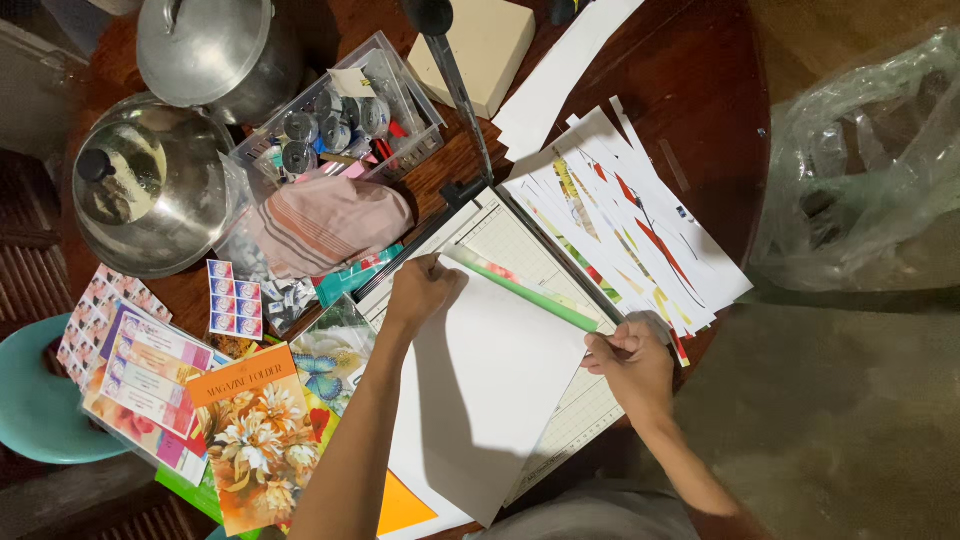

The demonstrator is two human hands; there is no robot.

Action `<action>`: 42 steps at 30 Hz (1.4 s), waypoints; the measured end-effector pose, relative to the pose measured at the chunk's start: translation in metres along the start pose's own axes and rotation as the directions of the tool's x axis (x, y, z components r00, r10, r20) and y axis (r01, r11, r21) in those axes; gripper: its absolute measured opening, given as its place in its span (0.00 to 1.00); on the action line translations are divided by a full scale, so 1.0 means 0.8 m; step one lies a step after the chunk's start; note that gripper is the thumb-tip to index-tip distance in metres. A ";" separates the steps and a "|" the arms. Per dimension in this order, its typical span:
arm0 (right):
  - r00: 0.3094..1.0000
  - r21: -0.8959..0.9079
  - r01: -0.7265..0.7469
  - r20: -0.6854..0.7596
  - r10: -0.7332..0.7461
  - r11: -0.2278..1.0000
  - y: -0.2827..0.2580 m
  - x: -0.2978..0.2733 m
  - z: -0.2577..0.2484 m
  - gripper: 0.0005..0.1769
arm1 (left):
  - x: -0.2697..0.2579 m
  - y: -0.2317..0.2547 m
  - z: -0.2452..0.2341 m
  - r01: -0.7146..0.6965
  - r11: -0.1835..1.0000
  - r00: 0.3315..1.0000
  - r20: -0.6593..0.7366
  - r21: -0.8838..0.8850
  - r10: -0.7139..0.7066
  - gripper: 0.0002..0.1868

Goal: The person assembles magazine folders by inserting printed covers into plastic sleeves, sealing the edges, and trimming excess material. They use a paper cutter to trim the covers and a laminating machine to seal the edges. The person handles multiple covers and sleeves, stacking the finished folders on the table.

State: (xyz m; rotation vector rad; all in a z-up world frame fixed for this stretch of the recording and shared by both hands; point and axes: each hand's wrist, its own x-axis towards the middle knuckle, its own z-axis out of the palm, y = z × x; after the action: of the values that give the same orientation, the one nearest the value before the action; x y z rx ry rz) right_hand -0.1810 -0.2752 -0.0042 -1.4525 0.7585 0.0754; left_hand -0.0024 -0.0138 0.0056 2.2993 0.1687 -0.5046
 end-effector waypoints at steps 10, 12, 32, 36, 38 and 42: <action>1.000 -0.004 -0.004 -0.009 0.004 1.000 0.001 0.000 0.000 0.14 | -0.005 0.005 -0.001 -0.025 0.999 1.000 -0.001 -0.035 0.025 0.13; 1.000 -0.002 0.004 -0.002 -0.004 1.000 0.001 0.002 0.000 0.14 | -0.003 0.003 -0.001 -0.038 0.999 0.999 -0.019 -0.024 0.037 0.14; 1.000 -0.011 -0.021 0.005 0.021 1.000 -0.012 -0.002 0.000 0.14 | 0.013 -0.033 0.021 -0.136 0.987 0.974 -0.170 0.080 0.148 0.23; 1.000 -0.036 -0.015 0.021 0.016 0.999 -0.014 0.000 -0.002 0.14 | 0.008 -0.023 0.019 -0.117 0.988 0.976 -0.174 0.101 0.134 0.20; 0.999 -0.049 -0.021 0.029 0.023 0.999 -0.014 0.001 -0.001 0.14 | 0.001 -0.014 0.014 -0.170 0.978 0.958 -0.212 0.121 0.193 0.19; 0.999 -0.022 -0.029 0.014 0.029 0.999 -0.011 0.002 -0.002 0.15 | -0.028 0.012 0.015 -0.397 0.801 0.714 -0.397 0.448 0.577 0.18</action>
State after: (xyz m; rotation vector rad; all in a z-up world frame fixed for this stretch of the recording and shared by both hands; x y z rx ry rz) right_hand -0.1758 -0.2785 0.0024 -1.4600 0.7691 0.1161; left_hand -0.0240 -0.0284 0.0140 2.6249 -0.3077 0.4174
